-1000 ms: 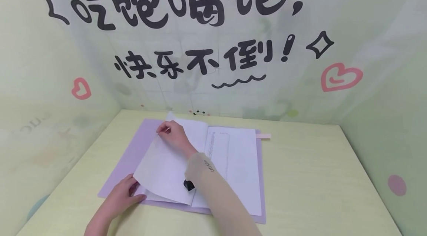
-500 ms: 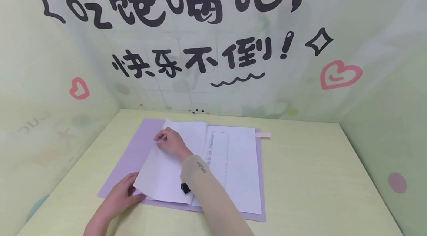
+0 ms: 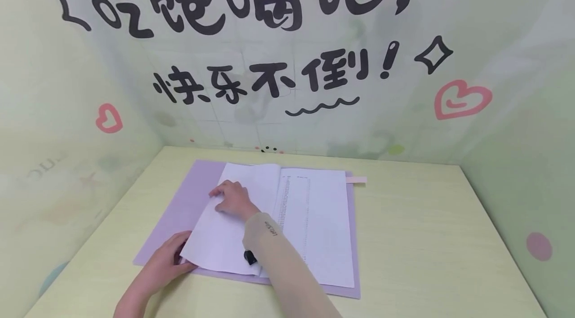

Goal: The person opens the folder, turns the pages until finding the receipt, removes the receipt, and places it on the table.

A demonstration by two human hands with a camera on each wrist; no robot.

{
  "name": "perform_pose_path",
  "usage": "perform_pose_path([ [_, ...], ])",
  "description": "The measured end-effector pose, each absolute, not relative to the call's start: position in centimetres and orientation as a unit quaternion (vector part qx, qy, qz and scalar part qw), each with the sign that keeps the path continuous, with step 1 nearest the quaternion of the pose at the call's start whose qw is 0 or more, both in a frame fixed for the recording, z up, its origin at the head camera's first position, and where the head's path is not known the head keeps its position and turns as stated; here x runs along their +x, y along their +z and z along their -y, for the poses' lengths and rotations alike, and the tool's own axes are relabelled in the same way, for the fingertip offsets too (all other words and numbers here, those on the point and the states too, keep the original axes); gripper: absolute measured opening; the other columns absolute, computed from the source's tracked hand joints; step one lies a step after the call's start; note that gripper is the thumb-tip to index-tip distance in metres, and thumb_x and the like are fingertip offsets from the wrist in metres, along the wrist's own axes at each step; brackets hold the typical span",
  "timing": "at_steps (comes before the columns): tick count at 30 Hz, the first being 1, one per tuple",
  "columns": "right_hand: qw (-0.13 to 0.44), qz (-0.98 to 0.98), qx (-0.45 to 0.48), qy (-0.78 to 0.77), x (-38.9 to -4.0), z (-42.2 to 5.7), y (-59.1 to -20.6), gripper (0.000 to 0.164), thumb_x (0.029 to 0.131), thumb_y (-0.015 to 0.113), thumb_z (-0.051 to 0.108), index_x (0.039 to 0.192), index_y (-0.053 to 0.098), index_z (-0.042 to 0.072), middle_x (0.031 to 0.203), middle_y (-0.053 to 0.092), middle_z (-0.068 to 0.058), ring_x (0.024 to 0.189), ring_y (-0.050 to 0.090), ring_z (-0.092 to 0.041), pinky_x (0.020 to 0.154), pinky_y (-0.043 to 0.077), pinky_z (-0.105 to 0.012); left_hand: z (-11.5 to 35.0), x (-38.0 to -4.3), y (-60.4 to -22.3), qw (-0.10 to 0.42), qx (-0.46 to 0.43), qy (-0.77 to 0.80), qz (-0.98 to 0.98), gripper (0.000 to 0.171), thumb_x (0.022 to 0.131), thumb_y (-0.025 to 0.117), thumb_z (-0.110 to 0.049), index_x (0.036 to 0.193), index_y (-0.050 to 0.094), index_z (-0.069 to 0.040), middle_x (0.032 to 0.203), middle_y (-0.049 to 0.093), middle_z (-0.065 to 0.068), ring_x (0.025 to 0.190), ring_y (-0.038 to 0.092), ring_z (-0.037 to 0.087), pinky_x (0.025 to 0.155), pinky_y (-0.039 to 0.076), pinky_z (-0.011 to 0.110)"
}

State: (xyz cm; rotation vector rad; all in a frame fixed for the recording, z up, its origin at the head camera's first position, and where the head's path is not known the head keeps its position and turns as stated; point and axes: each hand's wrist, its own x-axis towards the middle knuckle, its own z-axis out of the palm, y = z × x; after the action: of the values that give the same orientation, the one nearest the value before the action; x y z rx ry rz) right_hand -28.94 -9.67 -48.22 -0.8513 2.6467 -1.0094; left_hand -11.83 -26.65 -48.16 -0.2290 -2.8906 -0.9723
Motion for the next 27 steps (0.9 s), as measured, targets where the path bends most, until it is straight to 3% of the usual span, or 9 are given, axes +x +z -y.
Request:
perform_pose_path([
  [12,0.092,-0.899,-0.295,-0.311,-28.69,9.55,-48.48,0.046,0.088,0.072,0.018,0.133,0.062,0.024,0.140,0.058,0.000,0.130,0.048,-0.023,0.108,0.037,-0.038,26.52,-11.59,-47.93,0.013,-0.042,-0.345,0.938,0.085,0.070,0.085,-0.004,0.144,0.042,0.002,0.136,0.057,0.021,0.116,0.062,0.034,0.099,0.052,0.048],
  [18,0.106,-0.902,-0.299,-0.294,-28.69,9.51,-48.21,0.046,0.091,0.068,0.020,0.136,0.059,0.024,0.145,0.054,0.000,0.133,0.046,-0.024,0.112,0.037,-0.042,26.60,-11.39,-47.57,0.022,-0.076,-0.307,0.948,0.068,0.070,0.086,-0.012,0.131,0.059,0.001,0.138,0.055,0.020,0.127,0.054,0.042,0.106,0.045,0.058],
  [22,0.112,-0.904,-0.299,-0.284,-28.71,9.48,-48.14,0.046,0.092,0.067,0.020,0.137,0.058,0.025,0.146,0.052,0.000,0.133,0.046,-0.025,0.112,0.037,-0.042,26.53,-11.31,-47.52,0.038,-0.086,-0.292,0.952,0.060,0.073,0.085,-0.020,0.125,0.064,0.000,0.136,0.058,0.018,0.125,0.055,0.043,0.102,0.046,0.058],
  [27,0.113,-0.905,-0.300,-0.280,-28.80,9.54,-48.24,0.045,0.093,0.066,0.021,0.136,0.058,0.026,0.146,0.052,0.001,0.132,0.046,-0.024,0.111,0.037,-0.040,26.28,-11.48,-47.86,0.065,-0.091,-0.275,0.955,0.052,0.074,0.083,-0.012,0.121,0.066,0.002,0.131,0.061,0.020,0.121,0.057,0.043,0.101,0.046,0.058],
])
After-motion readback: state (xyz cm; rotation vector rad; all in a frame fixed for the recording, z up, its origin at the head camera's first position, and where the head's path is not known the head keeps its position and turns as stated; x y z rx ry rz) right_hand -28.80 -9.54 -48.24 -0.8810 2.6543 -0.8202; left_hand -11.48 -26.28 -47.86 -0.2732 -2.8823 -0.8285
